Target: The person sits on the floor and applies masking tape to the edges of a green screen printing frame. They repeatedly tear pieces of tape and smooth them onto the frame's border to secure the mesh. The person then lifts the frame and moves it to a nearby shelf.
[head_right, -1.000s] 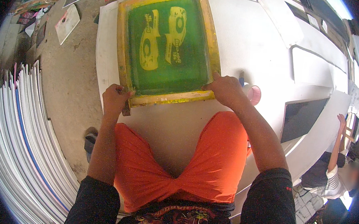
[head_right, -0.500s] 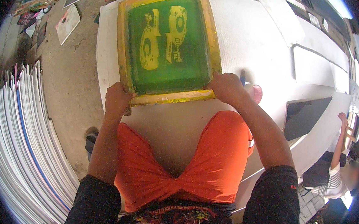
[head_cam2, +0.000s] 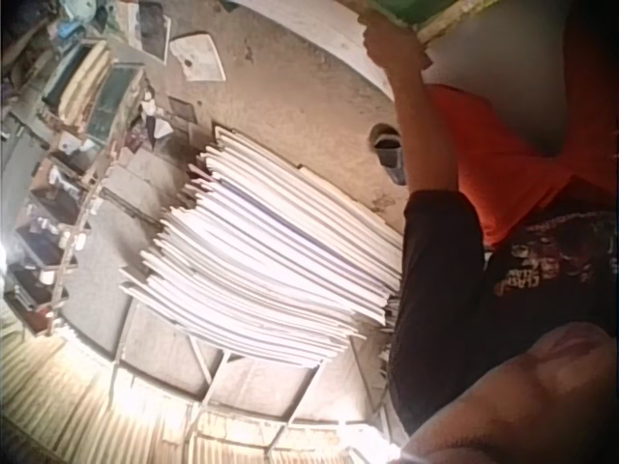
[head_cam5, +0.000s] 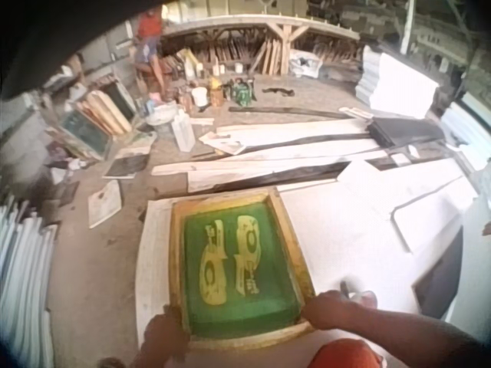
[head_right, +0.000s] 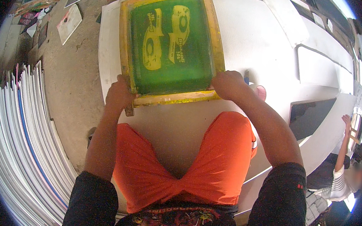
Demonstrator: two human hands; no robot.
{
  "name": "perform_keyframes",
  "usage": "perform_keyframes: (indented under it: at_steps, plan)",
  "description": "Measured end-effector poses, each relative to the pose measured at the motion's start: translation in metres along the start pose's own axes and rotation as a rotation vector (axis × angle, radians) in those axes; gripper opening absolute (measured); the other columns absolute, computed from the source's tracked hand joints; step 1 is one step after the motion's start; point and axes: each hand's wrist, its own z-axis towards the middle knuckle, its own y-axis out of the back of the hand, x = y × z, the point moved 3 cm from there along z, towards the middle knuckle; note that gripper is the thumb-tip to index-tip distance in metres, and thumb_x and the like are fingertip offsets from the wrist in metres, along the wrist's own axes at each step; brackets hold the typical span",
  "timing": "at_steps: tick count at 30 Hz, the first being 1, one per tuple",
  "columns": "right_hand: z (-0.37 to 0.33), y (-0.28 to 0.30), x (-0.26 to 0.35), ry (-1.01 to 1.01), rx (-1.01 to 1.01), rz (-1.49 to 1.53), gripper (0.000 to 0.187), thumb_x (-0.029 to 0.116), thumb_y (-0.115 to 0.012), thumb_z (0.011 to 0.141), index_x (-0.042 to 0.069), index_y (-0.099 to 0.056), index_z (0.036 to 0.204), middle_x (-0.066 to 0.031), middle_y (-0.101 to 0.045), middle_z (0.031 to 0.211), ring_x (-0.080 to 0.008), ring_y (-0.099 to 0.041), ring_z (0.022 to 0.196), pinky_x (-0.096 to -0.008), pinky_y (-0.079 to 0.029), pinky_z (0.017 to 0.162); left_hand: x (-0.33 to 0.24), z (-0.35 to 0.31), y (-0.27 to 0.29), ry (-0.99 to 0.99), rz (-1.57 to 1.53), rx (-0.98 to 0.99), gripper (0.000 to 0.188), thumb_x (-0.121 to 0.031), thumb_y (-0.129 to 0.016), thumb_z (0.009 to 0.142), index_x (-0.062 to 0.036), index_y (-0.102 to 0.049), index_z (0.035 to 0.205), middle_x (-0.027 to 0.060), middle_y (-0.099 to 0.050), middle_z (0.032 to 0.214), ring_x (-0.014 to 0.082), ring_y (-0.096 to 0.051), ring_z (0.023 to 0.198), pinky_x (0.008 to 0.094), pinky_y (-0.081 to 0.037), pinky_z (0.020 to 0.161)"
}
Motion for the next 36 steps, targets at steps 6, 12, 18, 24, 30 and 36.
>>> perform_keyframes:
  at_steps: [6,12,18,24,30,36]
  plan:
    - [-0.022,0.03,0.008,-0.109,0.187,0.121,0.064,0.005,-0.058,0.089,0.042,-0.063,0.141,-0.0049,-0.075,0.119,-0.0271,-0.071,0.106,-0.043,-0.053,0.097,0.022,0.015,0.002,0.073,-0.043,0.116,0.097,-0.056,-0.096,0.059,0.0045,-0.053,0.121,0.0251,-0.073,0.105,0.0402,-0.073,0.101,0.0447,-0.059,0.083]
    - [-0.038,0.019,-0.004,-0.057,-0.023,0.349,0.06,0.016,-0.071,0.085,0.031,-0.062,0.143,-0.0097,-0.074,0.115,-0.0299,-0.069,0.105,-0.0422,-0.052,0.098,0.044,0.003,0.007,0.065,-0.342,-0.046,0.089,-0.052,-0.096,0.063,0.0054,-0.059,0.121,0.0234,-0.071,0.112,0.0377,-0.069,0.111,0.0426,-0.056,0.092]
    - [-0.001,0.024,0.078,0.205,-0.474,0.531,0.072,0.028,-0.084,0.075,0.008,-0.06,0.14,-0.0149,-0.06,0.135,-0.0346,-0.054,0.13,-0.0458,-0.047,0.107,-0.014,-0.026,0.006,-0.625,-0.293,-0.157,0.077,-0.032,-0.094,0.069,-0.0017,-0.061,0.132,0.0194,-0.067,0.124,0.0386,-0.061,0.122,0.0458,-0.051,0.104]
    - [0.044,0.009,0.147,0.177,-0.38,0.421,0.063,0.03,-0.086,0.076,0.003,-0.063,0.128,-0.0142,-0.062,0.118,-0.0346,-0.058,0.12,-0.0479,-0.053,0.097,-0.021,-0.019,-0.028,-0.643,-0.075,0.12,0.068,-0.028,-0.088,0.076,-0.0038,-0.062,0.134,0.0217,-0.066,0.127,0.0408,-0.062,0.121,0.049,-0.05,0.104]
    - [0.038,-0.012,0.161,0.156,-0.51,0.343,0.041,0.027,-0.08,0.084,0.003,-0.067,0.114,-0.0135,-0.061,0.114,-0.034,-0.06,0.116,-0.0514,-0.055,0.09,-0.021,-0.033,-0.031,-0.707,-0.027,-0.007,0.043,-0.022,-0.083,0.081,-0.0027,-0.069,0.118,0.016,-0.071,0.11,0.0354,-0.069,0.106,0.0466,-0.058,0.086]
    - [0.036,-0.021,0.172,0.109,-0.612,0.336,0.035,0.021,-0.076,0.085,0.003,-0.068,0.114,-0.0133,-0.062,0.112,-0.0342,-0.06,0.114,-0.0512,-0.054,0.091,-0.019,-0.039,-0.042,-0.694,0.043,-0.043,0.043,-0.023,-0.077,0.087,-0.0029,-0.067,0.123,0.0151,-0.072,0.115,0.0338,-0.072,0.1,0.0457,-0.06,0.082]
